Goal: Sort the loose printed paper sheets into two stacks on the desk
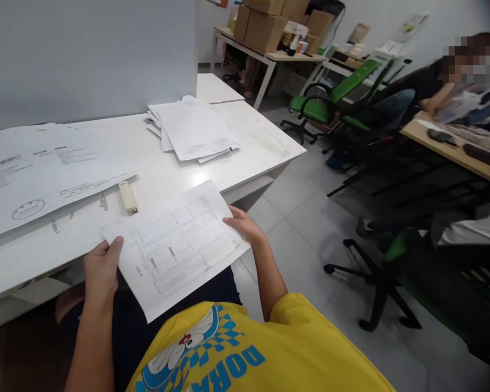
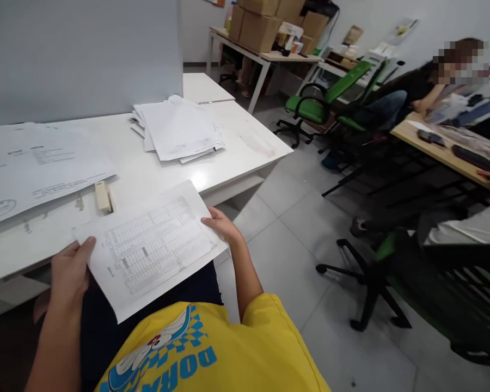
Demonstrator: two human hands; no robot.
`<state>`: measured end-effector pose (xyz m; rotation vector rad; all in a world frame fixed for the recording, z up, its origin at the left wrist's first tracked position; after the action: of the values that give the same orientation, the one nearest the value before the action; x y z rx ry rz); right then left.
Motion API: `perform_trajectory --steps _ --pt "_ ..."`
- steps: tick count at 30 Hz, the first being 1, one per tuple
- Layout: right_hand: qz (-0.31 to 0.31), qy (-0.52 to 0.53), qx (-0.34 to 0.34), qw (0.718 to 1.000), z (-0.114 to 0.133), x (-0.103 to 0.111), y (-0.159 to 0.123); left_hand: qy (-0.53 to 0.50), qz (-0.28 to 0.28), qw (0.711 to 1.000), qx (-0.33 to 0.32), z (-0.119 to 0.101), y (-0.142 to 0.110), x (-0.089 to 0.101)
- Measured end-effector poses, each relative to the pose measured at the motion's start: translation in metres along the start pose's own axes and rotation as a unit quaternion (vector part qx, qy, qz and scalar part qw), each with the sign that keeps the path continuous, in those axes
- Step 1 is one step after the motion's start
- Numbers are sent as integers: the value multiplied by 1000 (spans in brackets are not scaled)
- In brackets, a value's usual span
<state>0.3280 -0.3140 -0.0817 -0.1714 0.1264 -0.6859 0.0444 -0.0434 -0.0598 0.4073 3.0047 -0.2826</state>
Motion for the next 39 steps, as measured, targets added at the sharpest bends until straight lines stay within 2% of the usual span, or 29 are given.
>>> perform_trajectory --steps 4,8,12,17,20,27,39 --pt "29 -3 -2 1000 7 -2 1 46 -22 998 -45 -15 -1 -1" --pt "17 7 -8 1000 7 2 2 69 -31 995 -64 -30 -4 -5" --pt "4 12 -18 1000 4 9 -4 99 14 994 -45 -28 0 -14" --pt "17 -18 -40 999 -3 15 -17 110 68 991 -25 -20 -4 -21" --pt "16 -30 -44 998 -6 19 -21 121 78 989 -21 -19 -6 -22" --pt "8 -76 -34 996 1 23 -20 243 102 964 -42 -23 4 -24" --pt "3 -86 -65 994 5 26 -26 267 178 947 -6 -35 -14 -34"
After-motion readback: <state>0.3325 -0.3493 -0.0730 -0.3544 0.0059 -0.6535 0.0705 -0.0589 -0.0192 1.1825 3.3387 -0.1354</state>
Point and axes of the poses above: each hand's wrist, its own y-axis towards the middle knuckle, its own x-axis out of the back of the hand, z = x × y, the point moved 9 cm from there along y, towards the middle knuckle, and after that the axes turned 8 degrees about -y, right-handed, at the moved point
